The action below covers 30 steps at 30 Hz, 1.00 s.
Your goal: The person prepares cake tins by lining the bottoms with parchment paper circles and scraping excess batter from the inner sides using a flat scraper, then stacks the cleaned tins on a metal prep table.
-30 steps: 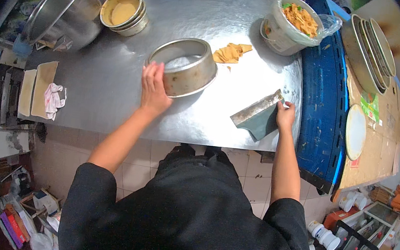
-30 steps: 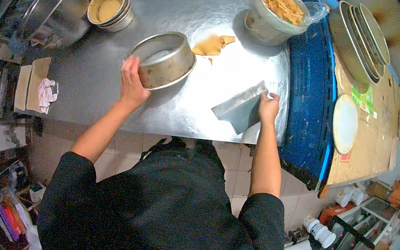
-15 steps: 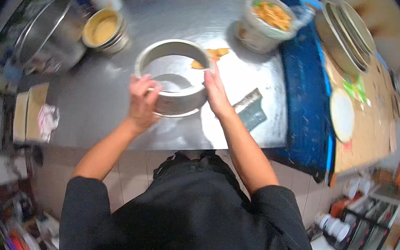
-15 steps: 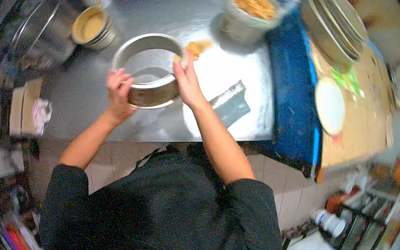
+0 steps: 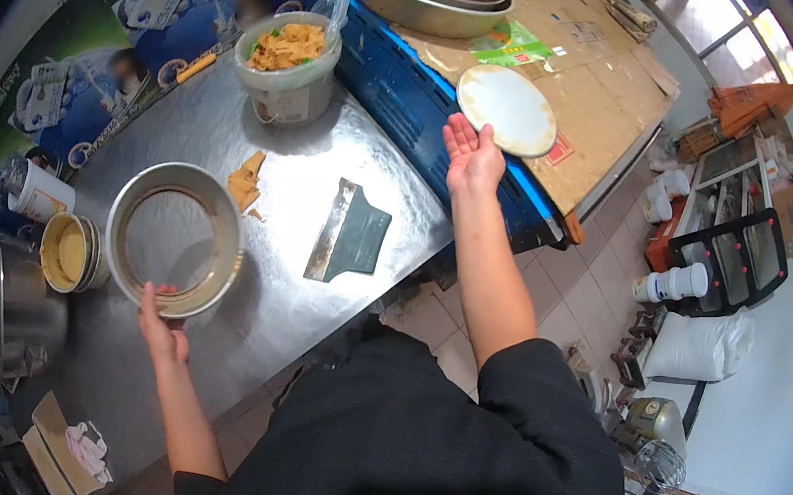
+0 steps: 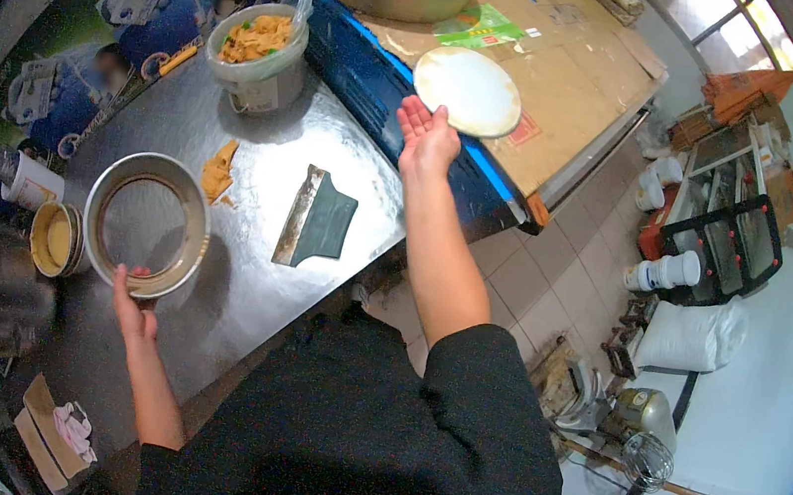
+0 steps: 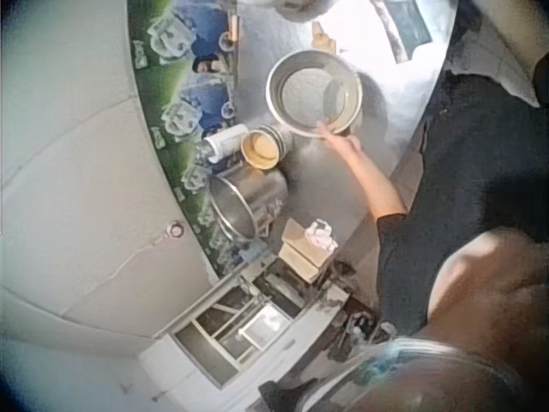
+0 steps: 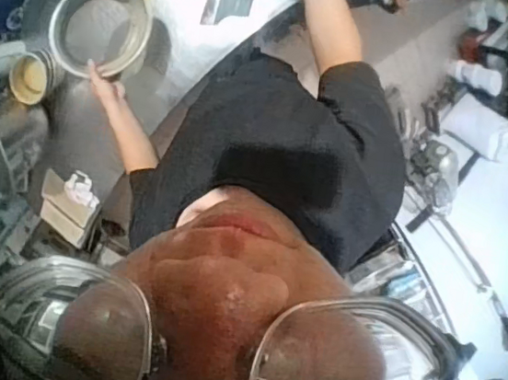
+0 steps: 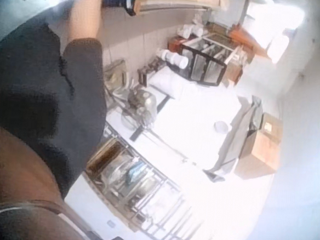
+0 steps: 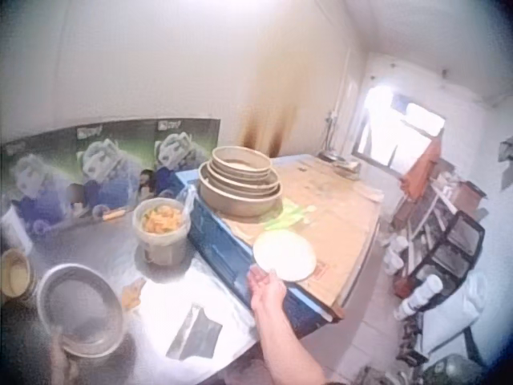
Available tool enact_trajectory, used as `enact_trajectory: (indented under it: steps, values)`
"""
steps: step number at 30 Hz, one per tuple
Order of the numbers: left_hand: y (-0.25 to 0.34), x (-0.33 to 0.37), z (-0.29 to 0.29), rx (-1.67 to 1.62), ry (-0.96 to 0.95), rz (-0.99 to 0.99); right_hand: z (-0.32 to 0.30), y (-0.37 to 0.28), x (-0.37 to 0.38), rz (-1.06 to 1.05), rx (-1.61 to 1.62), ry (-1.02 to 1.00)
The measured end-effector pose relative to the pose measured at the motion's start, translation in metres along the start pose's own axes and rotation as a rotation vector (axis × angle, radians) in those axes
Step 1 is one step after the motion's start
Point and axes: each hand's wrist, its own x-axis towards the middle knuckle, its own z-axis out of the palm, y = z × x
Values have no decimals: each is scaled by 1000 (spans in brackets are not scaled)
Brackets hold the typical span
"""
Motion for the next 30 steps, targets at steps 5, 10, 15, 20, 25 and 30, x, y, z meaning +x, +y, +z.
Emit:
enact_trajectory:
  steps: [5, 10, 15, 20, 25, 30]
  values:
    - [-7, -16, 59, 23, -154, -145, 15, 4, -73, -228, -675, -392]
    - [-4, -24, 99, 56, -402, -333, 60, -11, -130, 1, -595, -844]
    - [-2, -45, 121, 5, -578, -265, 66, 18, -127, -69, -1061, -1083]
    - [-4, -50, 123, 2, -607, -304, 75, 8, -120, -396, -1402, -1153]
    - [7, -55, 128, -29, -566, -240, 81, -43, -105, -688, -1427, -1349]
    - [30, -66, 161, -54, -746, -247, 78, -49, -65, -494, -1404, -1471]
